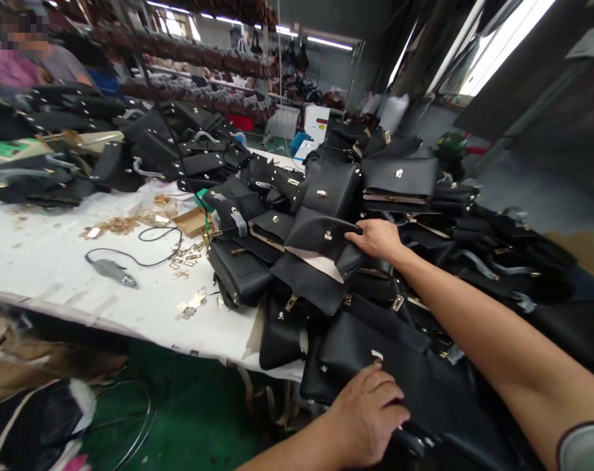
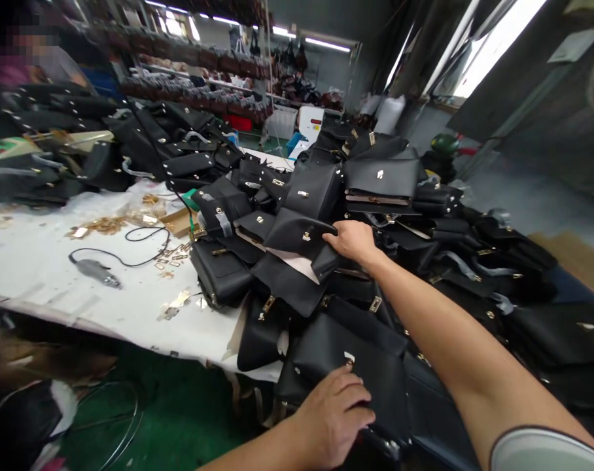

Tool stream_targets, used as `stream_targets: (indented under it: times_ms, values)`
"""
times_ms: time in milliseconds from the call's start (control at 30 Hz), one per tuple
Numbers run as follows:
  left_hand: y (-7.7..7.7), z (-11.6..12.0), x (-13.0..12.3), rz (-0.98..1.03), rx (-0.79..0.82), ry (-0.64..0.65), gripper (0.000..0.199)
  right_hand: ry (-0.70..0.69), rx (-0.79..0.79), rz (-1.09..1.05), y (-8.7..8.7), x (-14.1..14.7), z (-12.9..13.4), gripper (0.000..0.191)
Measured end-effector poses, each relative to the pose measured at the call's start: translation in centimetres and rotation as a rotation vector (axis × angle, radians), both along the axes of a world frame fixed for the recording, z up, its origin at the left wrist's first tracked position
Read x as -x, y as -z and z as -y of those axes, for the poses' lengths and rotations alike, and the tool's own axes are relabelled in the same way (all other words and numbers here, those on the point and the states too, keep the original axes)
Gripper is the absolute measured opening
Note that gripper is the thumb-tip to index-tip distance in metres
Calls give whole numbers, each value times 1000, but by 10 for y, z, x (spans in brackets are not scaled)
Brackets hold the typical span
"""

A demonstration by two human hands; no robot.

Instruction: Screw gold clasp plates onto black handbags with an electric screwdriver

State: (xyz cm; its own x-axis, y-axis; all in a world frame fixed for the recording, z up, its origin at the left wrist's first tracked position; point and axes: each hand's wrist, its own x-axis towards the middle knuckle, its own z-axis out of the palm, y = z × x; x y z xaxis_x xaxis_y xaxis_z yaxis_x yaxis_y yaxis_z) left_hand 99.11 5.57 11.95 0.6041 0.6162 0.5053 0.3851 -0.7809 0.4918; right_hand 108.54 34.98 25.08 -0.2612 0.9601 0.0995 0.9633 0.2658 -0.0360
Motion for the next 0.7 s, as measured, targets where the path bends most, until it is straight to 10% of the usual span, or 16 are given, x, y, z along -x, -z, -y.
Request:
stream_targets:
  times_ms: [167,333,433,567,700]
  values:
    - [8,17,38,46,157,-249,6,161,140,-463,-25,-40,107,47]
    - [-22,41,78,732,889,-505,87,343,158,-1057,20,-23,239,44]
    - [-59,35,84,1105,1066,-711,85,354,173,-1213,44,21,305,33]
    - [-86,0,129,1275,1176,-911,46,191,336,-1197,50,54,343,19]
    - [-73,-35,226,958,1448,-865,47,357,250,-1174,46,49,340,20]
